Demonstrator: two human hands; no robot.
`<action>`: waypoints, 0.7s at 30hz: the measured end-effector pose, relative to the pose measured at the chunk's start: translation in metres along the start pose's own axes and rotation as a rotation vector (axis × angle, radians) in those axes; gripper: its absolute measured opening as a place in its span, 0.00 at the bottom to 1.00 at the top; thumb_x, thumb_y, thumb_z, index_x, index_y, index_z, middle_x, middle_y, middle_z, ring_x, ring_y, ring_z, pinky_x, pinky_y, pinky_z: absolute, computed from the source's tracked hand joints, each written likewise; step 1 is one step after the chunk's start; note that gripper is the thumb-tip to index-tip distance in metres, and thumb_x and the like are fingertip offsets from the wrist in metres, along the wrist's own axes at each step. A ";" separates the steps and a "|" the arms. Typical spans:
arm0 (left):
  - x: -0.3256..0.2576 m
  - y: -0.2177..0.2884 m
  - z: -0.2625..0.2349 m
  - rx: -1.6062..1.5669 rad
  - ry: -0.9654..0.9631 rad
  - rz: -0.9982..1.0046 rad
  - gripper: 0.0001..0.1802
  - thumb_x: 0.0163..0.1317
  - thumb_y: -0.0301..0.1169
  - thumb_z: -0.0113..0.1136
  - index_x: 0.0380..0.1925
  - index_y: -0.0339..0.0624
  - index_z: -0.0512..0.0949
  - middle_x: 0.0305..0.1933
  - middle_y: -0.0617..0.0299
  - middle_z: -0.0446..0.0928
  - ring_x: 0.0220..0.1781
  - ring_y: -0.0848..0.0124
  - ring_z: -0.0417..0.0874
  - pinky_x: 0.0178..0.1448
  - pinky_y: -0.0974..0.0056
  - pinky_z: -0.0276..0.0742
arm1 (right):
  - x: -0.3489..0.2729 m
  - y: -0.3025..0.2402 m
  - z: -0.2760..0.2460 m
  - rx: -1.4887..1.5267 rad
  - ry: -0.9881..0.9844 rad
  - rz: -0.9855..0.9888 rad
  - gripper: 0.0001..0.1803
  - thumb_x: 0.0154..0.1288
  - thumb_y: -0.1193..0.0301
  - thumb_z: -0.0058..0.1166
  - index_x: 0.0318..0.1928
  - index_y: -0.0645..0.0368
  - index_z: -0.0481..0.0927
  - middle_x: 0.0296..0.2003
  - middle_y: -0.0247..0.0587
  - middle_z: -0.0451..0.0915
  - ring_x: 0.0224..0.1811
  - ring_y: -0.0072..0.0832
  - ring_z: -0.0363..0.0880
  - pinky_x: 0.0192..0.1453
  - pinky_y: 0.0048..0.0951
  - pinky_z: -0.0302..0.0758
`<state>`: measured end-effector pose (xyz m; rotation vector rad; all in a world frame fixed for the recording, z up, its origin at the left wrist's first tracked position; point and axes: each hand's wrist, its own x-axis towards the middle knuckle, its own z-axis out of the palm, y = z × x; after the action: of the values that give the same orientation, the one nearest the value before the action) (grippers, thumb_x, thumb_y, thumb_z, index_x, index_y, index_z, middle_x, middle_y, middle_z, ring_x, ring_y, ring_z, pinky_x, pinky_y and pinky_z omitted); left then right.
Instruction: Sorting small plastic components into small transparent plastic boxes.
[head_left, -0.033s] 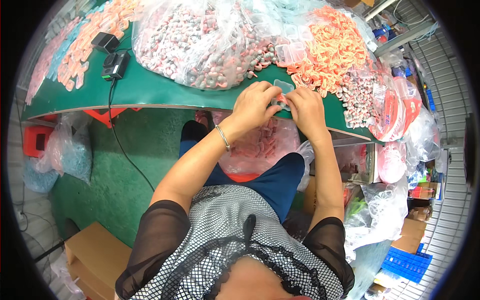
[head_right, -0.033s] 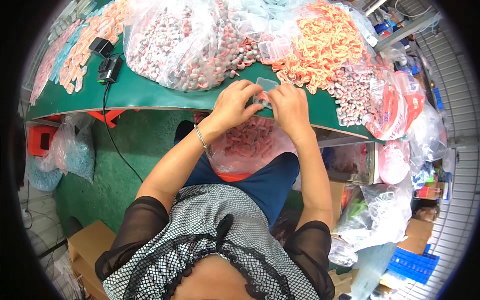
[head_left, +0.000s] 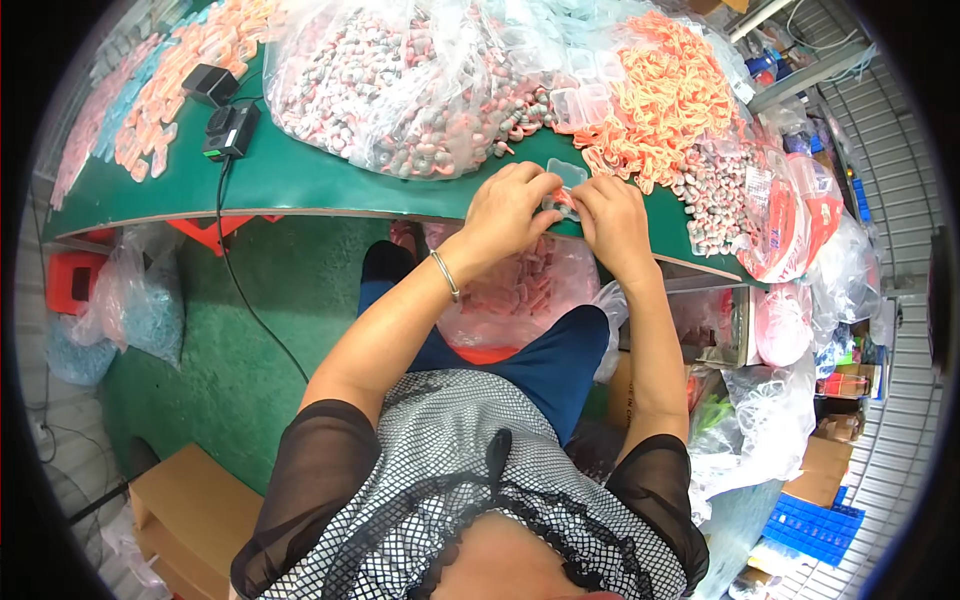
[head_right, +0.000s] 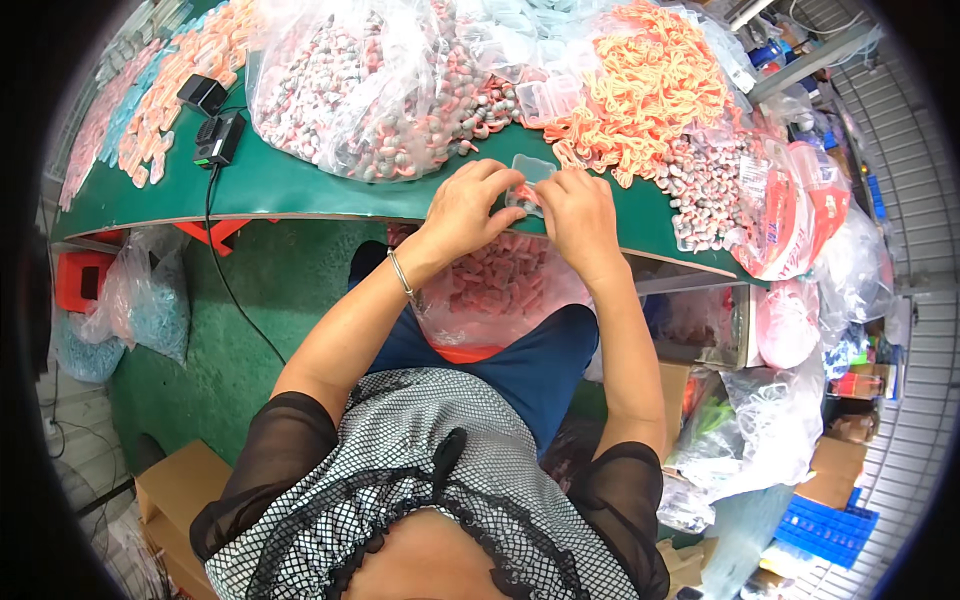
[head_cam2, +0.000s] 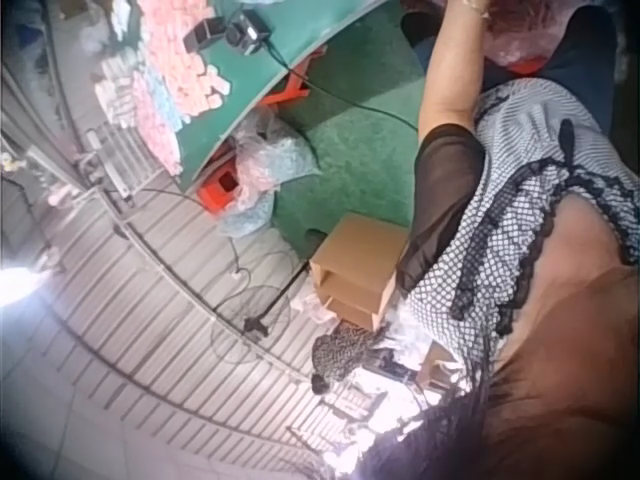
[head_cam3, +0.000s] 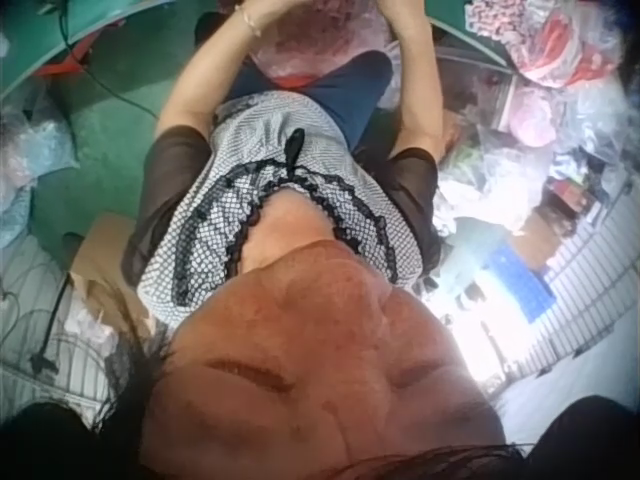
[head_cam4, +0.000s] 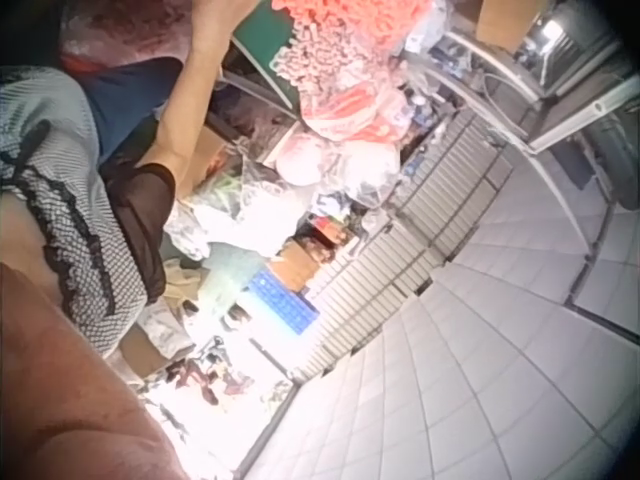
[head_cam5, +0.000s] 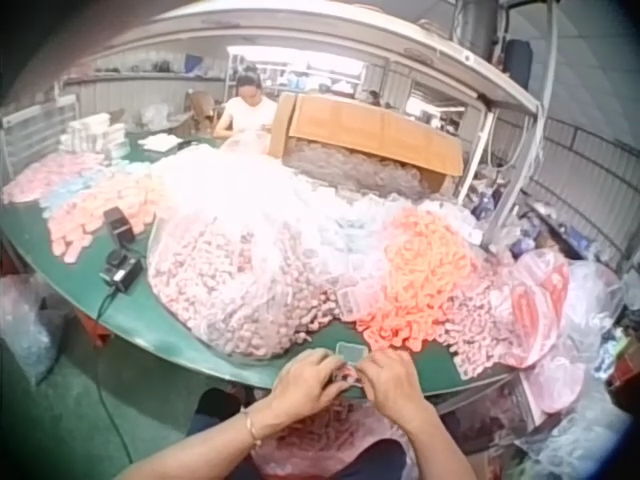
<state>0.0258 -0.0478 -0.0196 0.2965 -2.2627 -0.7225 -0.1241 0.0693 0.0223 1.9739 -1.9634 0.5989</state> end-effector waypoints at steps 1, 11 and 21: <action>0.000 0.001 0.000 0.012 0.008 -0.004 0.24 0.49 0.32 0.72 0.47 0.42 0.76 0.41 0.56 0.77 0.45 0.56 0.79 0.50 0.55 0.76 | -0.001 0.001 0.001 0.001 -0.001 0.000 0.04 0.58 0.73 0.60 0.35 0.55 0.82 0.32 0.38 0.79 0.40 0.37 0.79 0.45 0.40 0.70; 0.000 0.003 -0.001 -0.003 0.021 0.004 0.17 0.49 0.31 0.71 0.41 0.44 0.80 0.41 0.57 0.77 0.45 0.56 0.79 0.48 0.55 0.77 | -0.003 0.007 0.013 0.260 0.053 0.148 0.06 0.58 0.75 0.60 0.38 0.58 0.82 0.34 0.41 0.79 0.41 0.39 0.78 0.45 0.38 0.74; 0.000 0.001 -0.002 0.018 0.007 0.000 0.16 0.49 0.32 0.71 0.38 0.45 0.80 0.41 0.58 0.77 0.44 0.57 0.79 0.48 0.56 0.76 | 0.008 0.024 0.017 0.073 -0.071 0.358 0.12 0.63 0.72 0.57 0.47 0.58 0.81 0.38 0.45 0.79 0.41 0.43 0.80 0.45 0.39 0.76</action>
<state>0.0270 -0.0473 -0.0181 0.3072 -2.2634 -0.7009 -0.1465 0.0529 0.0093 1.7127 -2.3937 0.7001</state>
